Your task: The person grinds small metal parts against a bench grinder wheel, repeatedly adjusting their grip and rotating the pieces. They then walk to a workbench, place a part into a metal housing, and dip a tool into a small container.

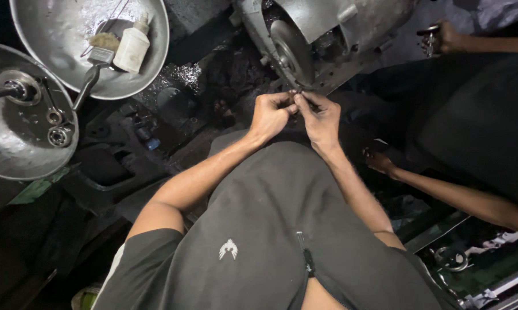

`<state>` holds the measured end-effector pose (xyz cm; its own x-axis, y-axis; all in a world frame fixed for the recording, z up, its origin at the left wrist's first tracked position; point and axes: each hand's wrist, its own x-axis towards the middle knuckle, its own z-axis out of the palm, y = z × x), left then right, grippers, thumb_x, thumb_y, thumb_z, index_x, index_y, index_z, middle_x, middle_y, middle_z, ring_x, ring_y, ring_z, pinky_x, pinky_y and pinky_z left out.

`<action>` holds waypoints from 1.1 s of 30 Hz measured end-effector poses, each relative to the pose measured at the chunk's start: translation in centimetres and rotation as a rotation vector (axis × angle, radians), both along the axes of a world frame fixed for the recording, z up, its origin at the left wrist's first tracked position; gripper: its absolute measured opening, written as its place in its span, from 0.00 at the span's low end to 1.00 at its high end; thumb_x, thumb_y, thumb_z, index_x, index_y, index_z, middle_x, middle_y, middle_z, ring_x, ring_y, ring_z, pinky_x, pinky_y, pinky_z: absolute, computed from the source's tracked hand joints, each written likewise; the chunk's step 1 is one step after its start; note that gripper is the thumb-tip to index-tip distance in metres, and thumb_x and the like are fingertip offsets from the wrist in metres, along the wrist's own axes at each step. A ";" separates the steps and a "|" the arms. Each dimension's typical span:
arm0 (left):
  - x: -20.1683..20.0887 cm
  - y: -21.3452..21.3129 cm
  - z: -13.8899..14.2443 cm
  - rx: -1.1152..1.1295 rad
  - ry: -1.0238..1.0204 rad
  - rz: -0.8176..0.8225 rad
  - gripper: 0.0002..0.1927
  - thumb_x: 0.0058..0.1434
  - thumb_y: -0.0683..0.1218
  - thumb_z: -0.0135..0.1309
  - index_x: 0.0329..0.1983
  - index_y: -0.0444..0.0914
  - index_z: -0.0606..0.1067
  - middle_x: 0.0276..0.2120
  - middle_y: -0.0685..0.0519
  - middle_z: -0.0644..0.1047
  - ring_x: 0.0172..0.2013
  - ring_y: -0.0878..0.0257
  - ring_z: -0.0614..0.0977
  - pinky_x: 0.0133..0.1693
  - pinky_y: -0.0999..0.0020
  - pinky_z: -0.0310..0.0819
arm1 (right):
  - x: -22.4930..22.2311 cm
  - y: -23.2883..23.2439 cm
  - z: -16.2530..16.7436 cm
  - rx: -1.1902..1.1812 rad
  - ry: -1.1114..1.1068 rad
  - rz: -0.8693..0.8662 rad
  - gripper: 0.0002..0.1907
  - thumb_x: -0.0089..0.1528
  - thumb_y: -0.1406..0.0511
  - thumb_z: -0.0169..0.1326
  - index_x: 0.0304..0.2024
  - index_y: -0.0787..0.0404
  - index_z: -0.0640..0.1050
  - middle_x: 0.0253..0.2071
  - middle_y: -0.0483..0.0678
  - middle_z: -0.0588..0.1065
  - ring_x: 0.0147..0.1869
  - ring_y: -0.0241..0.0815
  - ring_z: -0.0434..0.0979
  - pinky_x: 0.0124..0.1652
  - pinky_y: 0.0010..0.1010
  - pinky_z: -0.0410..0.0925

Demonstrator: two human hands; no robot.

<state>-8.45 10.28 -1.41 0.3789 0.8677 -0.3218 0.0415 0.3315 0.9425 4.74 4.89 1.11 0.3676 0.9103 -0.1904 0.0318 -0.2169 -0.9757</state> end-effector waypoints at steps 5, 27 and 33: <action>0.0 0.1 -0.1 0.020 0.007 -0.040 0.05 0.61 0.36 0.58 0.38 0.29 0.82 0.30 0.51 0.84 0.31 0.71 0.80 0.35 0.72 0.77 | 0.1 0.1 0.1 0.013 0.057 -0.016 0.09 0.65 0.71 0.62 0.47 0.71 0.82 0.43 0.49 0.82 0.44 0.31 0.80 0.44 0.20 0.72; 0.0 0.3 1.2 0.306 -0.229 -0.175 0.17 0.58 0.29 0.47 0.48 0.29 0.79 0.35 0.47 0.81 0.36 0.64 0.78 0.39 0.69 0.75 | -0.4 -1.3 3.8 0.280 -0.285 -0.066 0.06 0.63 0.76 0.65 0.42 0.71 0.82 0.42 0.52 0.80 0.42 0.38 0.80 0.40 0.26 0.72; -1.3 0.7 2.6 0.613 -0.248 -0.238 0.13 0.55 0.31 0.62 0.44 0.30 0.77 0.41 0.41 0.80 0.42 0.51 0.84 0.45 0.65 0.79 | 0.1 -2.1 4.9 0.442 -0.478 0.001 0.09 0.61 0.76 0.66 0.43 0.69 0.81 0.46 0.53 0.80 0.50 0.43 0.79 0.49 0.30 0.72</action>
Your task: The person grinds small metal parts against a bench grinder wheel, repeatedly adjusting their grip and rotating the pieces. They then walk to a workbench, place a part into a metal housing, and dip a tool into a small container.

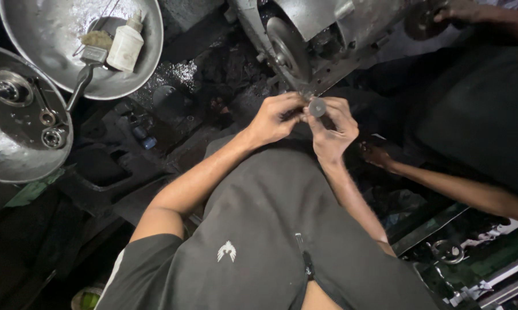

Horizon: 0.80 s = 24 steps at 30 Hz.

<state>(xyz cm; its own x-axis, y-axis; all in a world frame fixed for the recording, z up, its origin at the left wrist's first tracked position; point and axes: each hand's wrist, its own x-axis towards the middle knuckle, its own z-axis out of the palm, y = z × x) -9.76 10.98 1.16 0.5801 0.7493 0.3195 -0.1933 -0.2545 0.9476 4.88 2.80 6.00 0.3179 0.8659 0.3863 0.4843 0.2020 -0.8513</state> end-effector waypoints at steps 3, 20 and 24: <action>-0.2 -0.2 -0.3 -0.097 0.167 0.121 0.11 0.55 0.31 0.59 0.42 0.32 0.81 0.36 0.45 0.84 0.37 0.58 0.88 0.41 0.67 0.82 | -0.4 0.4 -1.3 -0.185 0.152 0.024 0.09 0.64 0.74 0.62 0.46 0.69 0.80 0.47 0.51 0.80 0.50 0.40 0.80 0.49 0.30 0.73; 0.4 0.1 -1.7 -0.512 0.310 0.224 0.05 0.56 0.37 0.63 0.36 0.31 0.82 0.27 0.49 0.84 0.29 0.70 0.82 0.33 0.71 0.77 | -0.2 2.6 -5.1 -0.443 0.597 0.100 0.09 0.70 0.71 0.53 0.49 0.72 0.79 0.50 0.53 0.81 0.53 0.38 0.81 0.55 0.27 0.73; 0.5 0.0 -1.9 -0.515 0.334 0.219 0.04 0.56 0.36 0.63 0.35 0.30 0.82 0.26 0.48 0.84 0.28 0.69 0.83 0.32 0.71 0.78 | -0.1 2.5 -4.9 -0.474 0.630 0.065 0.08 0.69 0.71 0.55 0.48 0.71 0.79 0.49 0.52 0.81 0.51 0.37 0.81 0.52 0.26 0.74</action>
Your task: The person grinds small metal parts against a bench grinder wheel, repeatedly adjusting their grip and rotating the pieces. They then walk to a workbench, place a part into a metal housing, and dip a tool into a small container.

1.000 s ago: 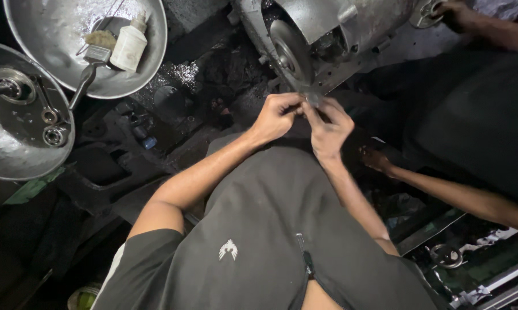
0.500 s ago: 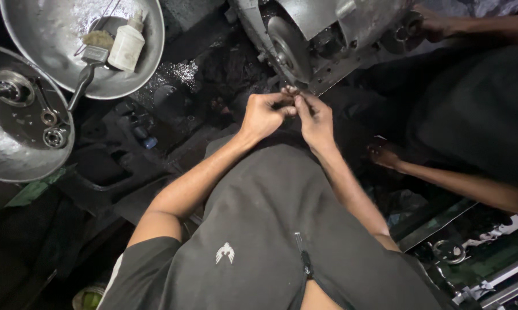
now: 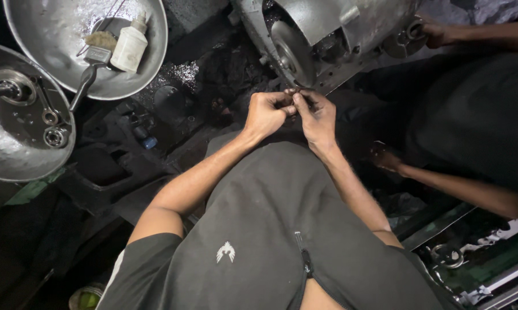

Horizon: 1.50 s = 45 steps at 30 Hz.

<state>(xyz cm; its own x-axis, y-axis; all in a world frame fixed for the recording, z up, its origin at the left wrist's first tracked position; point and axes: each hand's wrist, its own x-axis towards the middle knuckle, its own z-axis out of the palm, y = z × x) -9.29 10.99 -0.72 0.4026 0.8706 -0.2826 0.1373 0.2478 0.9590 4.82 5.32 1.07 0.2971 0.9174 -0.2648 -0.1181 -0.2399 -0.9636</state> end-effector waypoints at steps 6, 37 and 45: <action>0.2 0.1 0.0 0.105 0.061 -0.013 0.05 0.55 0.37 0.64 0.35 0.31 0.82 0.25 0.46 0.83 0.27 0.69 0.81 0.32 0.69 0.76 | 0.2 0.2 0.0 -0.013 -0.002 -0.028 0.09 0.67 0.72 0.58 0.48 0.71 0.80 0.47 0.51 0.81 0.49 0.36 0.81 0.51 0.25 0.74; 0.1 -0.4 0.3 0.326 -0.350 -0.214 0.08 0.60 0.30 0.53 0.43 0.30 0.75 0.34 0.48 0.76 0.35 0.62 0.77 0.38 0.66 0.73 | 0.3 -1.9 4.7 0.392 -0.563 -0.058 0.10 0.59 0.74 0.66 0.41 0.68 0.81 0.43 0.51 0.81 0.50 0.43 0.80 0.51 0.33 0.73; -1.1 -0.5 0.4 0.262 -0.142 -0.092 0.10 0.56 0.37 0.65 0.41 0.32 0.81 0.37 0.45 0.84 0.38 0.62 0.87 0.40 0.69 0.80 | -0.6 -1.5 3.1 0.160 -0.288 0.106 0.09 0.70 0.71 0.54 0.51 0.68 0.80 0.52 0.52 0.80 0.55 0.42 0.79 0.55 0.31 0.71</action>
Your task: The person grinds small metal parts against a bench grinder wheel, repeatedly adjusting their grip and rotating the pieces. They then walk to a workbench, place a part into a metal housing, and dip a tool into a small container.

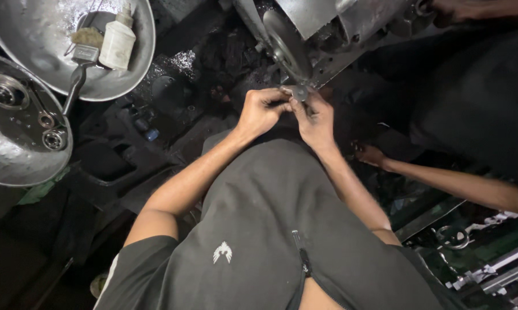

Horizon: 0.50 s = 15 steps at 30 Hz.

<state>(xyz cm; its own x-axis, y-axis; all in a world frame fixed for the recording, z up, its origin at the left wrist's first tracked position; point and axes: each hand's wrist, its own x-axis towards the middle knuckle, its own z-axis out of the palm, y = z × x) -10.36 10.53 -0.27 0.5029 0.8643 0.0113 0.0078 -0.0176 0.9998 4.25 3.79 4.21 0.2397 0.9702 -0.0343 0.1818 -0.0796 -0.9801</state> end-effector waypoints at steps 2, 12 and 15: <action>-0.2 0.1 0.2 -0.085 0.142 0.040 0.09 0.55 0.38 0.66 0.39 0.34 0.83 0.35 0.45 0.85 0.35 0.63 0.88 0.39 0.69 0.80 | -0.2 0.5 -1.0 -0.110 0.234 0.016 0.12 0.72 0.69 0.48 0.55 0.68 0.78 0.55 0.51 0.79 0.59 0.39 0.79 0.60 0.30 0.71; 0.4 0.6 0.4 -0.206 0.253 0.119 0.10 0.53 0.40 0.66 0.39 0.35 0.84 0.32 0.46 0.85 0.31 0.68 0.86 0.36 0.71 0.78 | 0.3 1.5 -2.6 -0.194 0.265 -0.042 0.12 0.72 0.68 0.51 0.50 0.71 0.80 0.50 0.52 0.81 0.54 0.39 0.80 0.56 0.29 0.72; 0.5 0.6 0.0 -0.221 0.260 0.116 0.08 0.53 0.40 0.66 0.36 0.34 0.84 0.29 0.46 0.85 0.29 0.68 0.85 0.35 0.70 0.78 | 0.4 1.5 -2.9 -0.185 0.323 -0.070 0.11 0.70 0.68 0.53 0.50 0.71 0.79 0.49 0.52 0.81 0.53 0.38 0.81 0.55 0.29 0.73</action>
